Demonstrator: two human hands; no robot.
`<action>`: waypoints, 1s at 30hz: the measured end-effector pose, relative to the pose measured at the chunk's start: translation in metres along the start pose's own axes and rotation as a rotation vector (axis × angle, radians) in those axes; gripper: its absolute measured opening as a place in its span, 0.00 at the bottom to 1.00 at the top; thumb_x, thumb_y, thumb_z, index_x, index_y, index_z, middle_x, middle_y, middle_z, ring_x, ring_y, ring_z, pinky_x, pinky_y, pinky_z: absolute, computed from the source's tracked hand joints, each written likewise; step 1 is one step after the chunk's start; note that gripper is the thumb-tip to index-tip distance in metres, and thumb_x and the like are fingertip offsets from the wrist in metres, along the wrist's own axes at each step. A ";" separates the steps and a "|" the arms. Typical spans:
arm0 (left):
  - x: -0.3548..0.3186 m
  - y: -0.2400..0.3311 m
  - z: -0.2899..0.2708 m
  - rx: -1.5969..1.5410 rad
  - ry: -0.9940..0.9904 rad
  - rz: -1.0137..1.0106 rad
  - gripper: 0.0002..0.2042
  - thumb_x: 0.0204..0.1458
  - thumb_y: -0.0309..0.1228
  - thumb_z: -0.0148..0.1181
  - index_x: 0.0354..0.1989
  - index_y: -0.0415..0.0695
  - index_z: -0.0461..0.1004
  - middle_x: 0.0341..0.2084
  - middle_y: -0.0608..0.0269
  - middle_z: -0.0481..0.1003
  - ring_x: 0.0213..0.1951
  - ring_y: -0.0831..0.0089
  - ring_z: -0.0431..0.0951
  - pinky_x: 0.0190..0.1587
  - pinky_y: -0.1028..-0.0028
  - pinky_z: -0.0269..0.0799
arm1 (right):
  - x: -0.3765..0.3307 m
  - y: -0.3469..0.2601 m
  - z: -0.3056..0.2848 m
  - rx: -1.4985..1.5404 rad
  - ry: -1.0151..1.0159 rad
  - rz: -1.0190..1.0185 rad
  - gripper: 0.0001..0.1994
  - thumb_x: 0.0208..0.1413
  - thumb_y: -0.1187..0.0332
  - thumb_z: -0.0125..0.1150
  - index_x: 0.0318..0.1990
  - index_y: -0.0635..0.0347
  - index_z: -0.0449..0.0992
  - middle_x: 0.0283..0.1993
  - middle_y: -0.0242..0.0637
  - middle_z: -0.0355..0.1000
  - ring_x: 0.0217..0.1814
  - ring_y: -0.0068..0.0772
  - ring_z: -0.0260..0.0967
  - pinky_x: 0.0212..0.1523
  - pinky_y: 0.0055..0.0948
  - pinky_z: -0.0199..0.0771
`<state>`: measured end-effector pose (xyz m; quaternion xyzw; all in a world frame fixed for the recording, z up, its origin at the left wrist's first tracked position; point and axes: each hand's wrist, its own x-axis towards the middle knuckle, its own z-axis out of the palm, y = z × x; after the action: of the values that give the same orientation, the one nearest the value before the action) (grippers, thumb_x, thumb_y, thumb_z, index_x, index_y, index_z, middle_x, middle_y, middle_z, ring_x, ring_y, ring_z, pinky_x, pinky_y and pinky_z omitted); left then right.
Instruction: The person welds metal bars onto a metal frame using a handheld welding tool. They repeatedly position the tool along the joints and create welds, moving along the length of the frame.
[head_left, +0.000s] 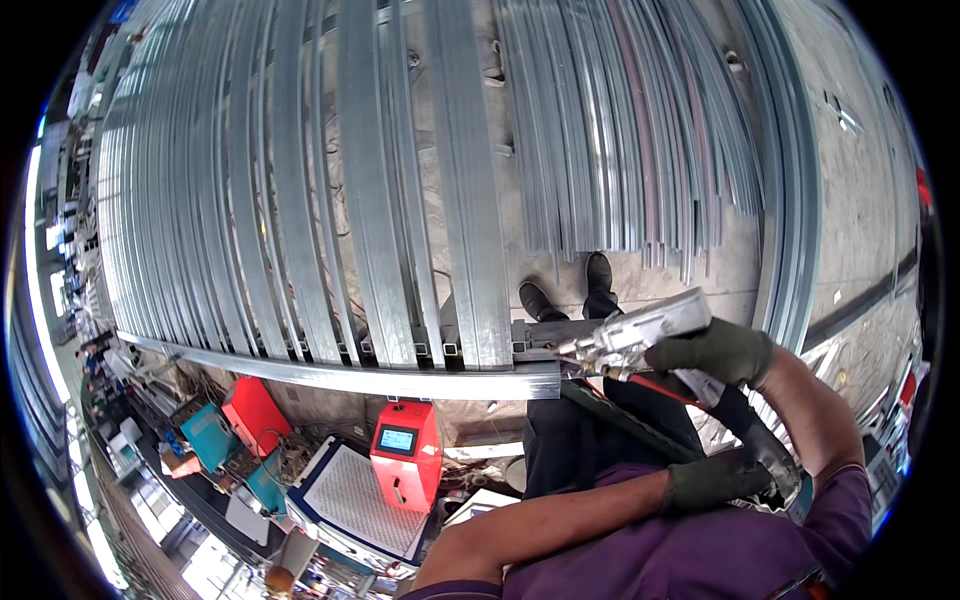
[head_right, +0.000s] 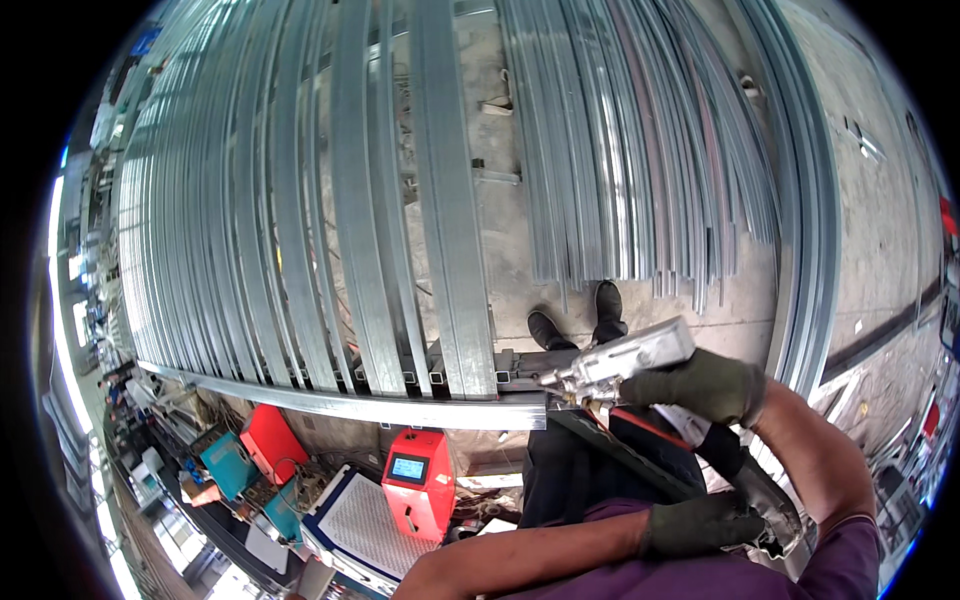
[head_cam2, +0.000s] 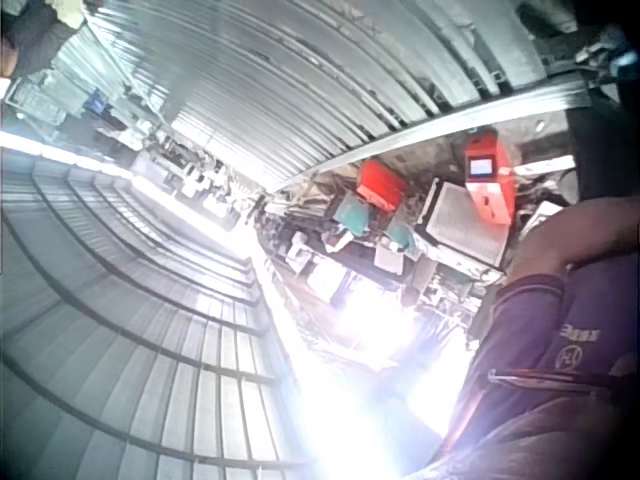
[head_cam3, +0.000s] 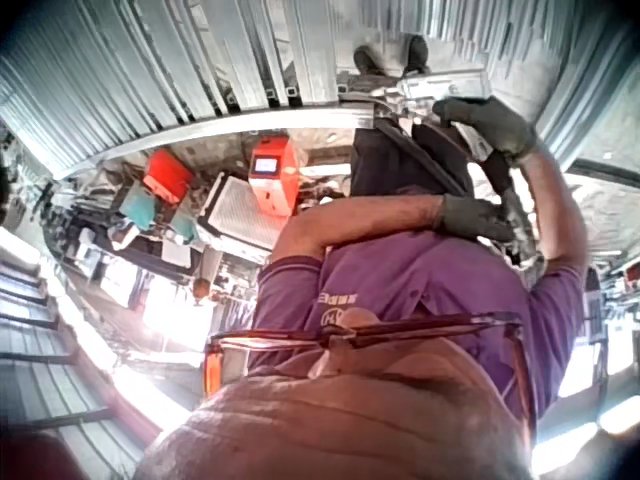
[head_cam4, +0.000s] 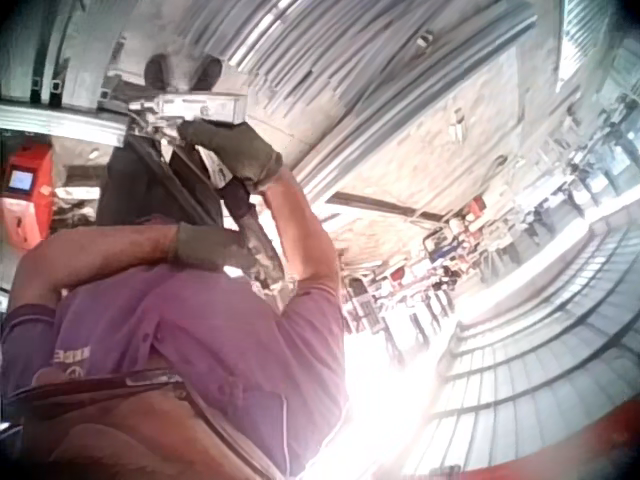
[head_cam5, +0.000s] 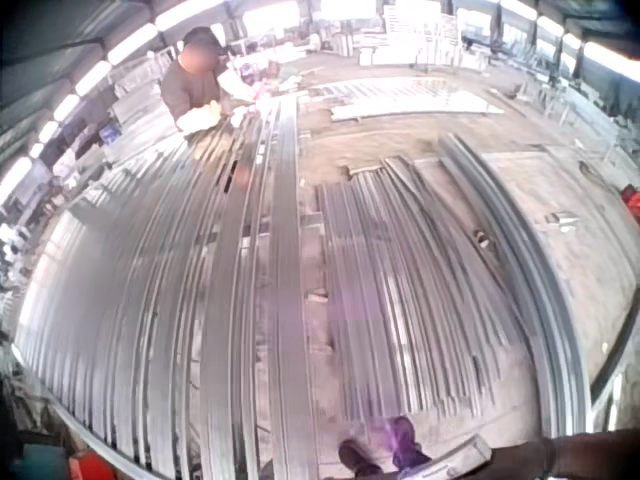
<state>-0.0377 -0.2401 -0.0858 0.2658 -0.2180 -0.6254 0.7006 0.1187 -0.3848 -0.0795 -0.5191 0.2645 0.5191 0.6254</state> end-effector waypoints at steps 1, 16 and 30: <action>-0.005 -0.006 -0.002 0.080 -0.017 0.044 0.20 0.74 0.39 0.61 0.65 0.37 0.73 0.44 0.44 0.82 0.43 0.51 0.85 0.48 0.54 0.80 | 0.005 0.012 0.004 0.038 -0.033 -0.074 0.17 0.71 0.60 0.75 0.60 0.59 0.88 0.48 0.31 0.88 0.47 0.21 0.82 0.50 0.29 0.85; -0.049 -0.032 -0.017 0.318 -0.030 0.107 0.07 0.75 0.28 0.54 0.56 0.42 0.73 0.35 0.44 0.74 0.37 0.48 0.78 0.39 0.50 0.73 | 0.039 0.027 0.024 0.197 -0.133 -0.192 0.29 0.71 0.55 0.76 0.72 0.59 0.79 0.63 0.36 0.85 0.64 0.25 0.78 0.66 0.32 0.80; -0.047 -0.024 -0.024 0.542 -0.034 0.146 0.12 0.66 0.28 0.58 0.55 0.42 0.75 0.38 0.46 0.77 0.43 0.48 0.79 0.51 0.50 0.73 | 0.050 0.023 0.025 0.047 -0.136 -0.270 0.26 0.74 0.54 0.74 0.71 0.58 0.81 0.61 0.37 0.86 0.61 0.24 0.80 0.61 0.32 0.83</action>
<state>-0.0468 -0.1928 -0.1187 0.4164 -0.4076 -0.4967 0.6433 0.1084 -0.3450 -0.1235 -0.4987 0.1614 0.4578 0.7182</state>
